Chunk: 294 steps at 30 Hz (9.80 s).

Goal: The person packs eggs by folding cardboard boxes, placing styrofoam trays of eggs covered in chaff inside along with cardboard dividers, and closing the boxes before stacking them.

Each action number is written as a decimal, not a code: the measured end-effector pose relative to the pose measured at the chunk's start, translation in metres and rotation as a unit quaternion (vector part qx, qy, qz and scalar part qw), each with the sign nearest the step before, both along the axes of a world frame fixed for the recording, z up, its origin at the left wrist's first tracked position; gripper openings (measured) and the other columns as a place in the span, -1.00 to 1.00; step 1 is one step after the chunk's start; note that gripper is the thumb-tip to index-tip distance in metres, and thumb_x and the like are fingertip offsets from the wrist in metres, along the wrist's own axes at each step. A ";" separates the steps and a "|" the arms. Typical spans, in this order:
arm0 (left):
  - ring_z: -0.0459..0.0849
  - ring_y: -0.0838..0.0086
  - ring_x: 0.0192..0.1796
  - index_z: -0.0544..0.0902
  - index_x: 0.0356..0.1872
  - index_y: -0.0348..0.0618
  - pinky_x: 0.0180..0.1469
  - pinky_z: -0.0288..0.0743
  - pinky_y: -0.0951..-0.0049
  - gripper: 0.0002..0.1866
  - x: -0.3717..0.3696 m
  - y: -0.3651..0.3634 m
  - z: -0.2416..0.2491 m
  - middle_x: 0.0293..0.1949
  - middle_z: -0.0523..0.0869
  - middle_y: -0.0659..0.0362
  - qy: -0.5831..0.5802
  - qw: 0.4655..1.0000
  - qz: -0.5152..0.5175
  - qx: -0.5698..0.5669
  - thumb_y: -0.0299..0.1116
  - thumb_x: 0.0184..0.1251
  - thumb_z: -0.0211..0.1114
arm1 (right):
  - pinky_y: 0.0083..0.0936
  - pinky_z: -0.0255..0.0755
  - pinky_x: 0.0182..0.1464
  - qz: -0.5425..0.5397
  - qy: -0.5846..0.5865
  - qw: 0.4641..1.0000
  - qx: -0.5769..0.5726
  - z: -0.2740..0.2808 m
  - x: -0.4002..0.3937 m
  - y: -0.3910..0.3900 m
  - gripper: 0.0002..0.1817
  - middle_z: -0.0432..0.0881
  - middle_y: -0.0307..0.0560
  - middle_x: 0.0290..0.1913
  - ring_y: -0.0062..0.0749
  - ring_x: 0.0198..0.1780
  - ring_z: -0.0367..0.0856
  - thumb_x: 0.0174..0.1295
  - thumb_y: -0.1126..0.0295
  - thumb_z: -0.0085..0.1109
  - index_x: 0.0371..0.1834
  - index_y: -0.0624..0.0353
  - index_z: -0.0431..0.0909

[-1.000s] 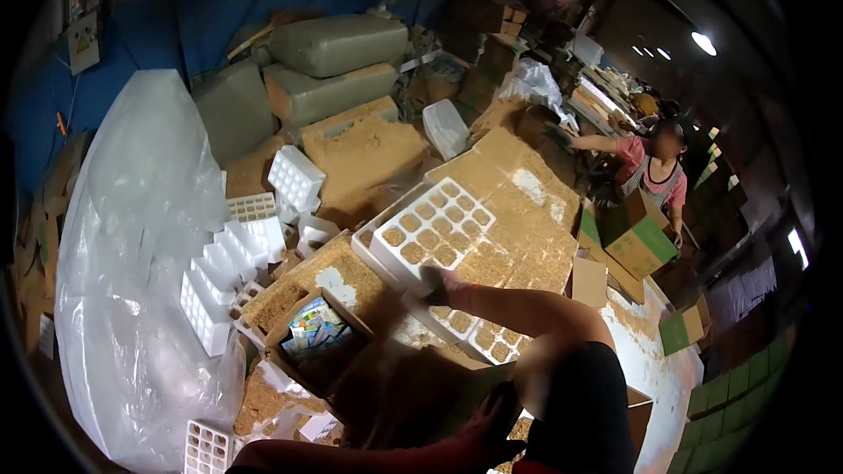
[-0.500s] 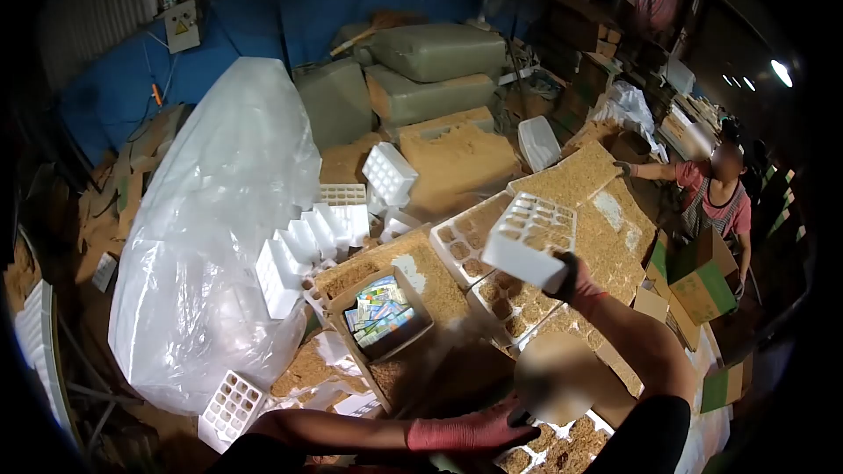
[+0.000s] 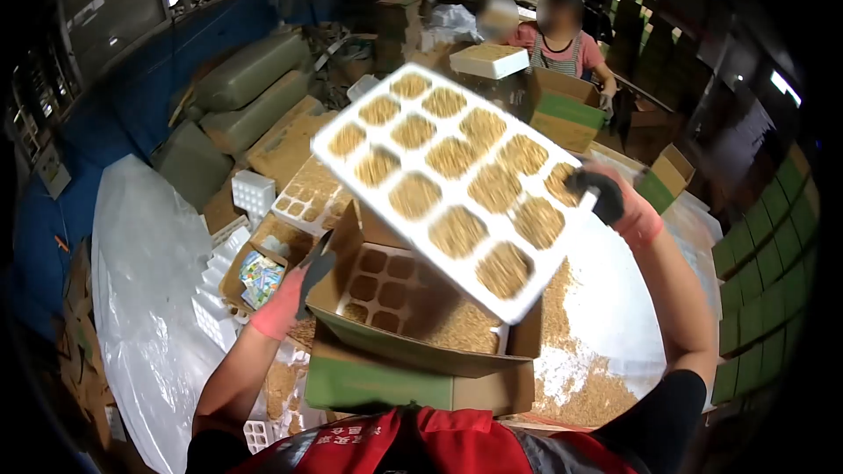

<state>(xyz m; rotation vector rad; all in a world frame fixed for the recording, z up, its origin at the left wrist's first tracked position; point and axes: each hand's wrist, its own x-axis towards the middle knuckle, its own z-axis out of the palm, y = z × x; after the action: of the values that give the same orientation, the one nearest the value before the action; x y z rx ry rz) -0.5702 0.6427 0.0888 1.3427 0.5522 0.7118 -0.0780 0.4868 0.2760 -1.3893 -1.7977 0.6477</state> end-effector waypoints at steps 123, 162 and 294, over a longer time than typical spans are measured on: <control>0.52 -0.04 0.26 0.42 0.29 -0.29 0.25 0.43 0.18 -0.46 -0.018 -0.068 -0.132 0.21 0.53 -0.22 0.469 0.799 0.363 0.098 -0.20 0.36 0.17 | -0.33 0.24 0.38 -0.402 0.115 0.891 -0.174 -0.317 -0.095 -0.147 -0.16 0.37 0.40 0.33 0.08 0.37 0.36 0.22 0.19 0.24 0.43 0.47 0.10; 0.18 -0.07 0.47 0.25 0.37 -0.41 0.50 -0.05 -0.05 -0.35 0.056 -0.202 0.182 0.41 0.23 -0.26 0.315 0.642 0.054 0.697 -0.14 0.37 -0.06 | -0.21 0.51 -0.04 0.027 -0.456 0.890 -0.007 0.023 -0.156 -0.048 -0.50 0.66 0.13 -0.13 0.00 -0.10 0.66 0.13 0.39 0.16 0.21 0.13 0.48; 0.35 0.05 0.36 -0.11 0.52 -0.30 0.37 0.25 0.23 -0.02 0.044 -0.026 -0.017 0.33 0.33 -0.29 0.034 0.999 -0.018 -0.021 -0.24 0.26 0.37 | -0.43 0.50 -0.16 0.219 -0.068 0.952 -0.205 -0.385 -0.233 0.341 -0.28 0.64 -0.05 -0.15 -0.41 -0.21 0.57 0.11 0.37 0.24 0.40 0.21 0.27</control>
<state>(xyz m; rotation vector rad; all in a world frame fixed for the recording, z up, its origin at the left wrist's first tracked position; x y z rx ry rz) -0.5261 0.6172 0.0721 1.3385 0.5935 0.6245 -0.3111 0.8280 -0.1087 -1.3203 -2.1957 1.2422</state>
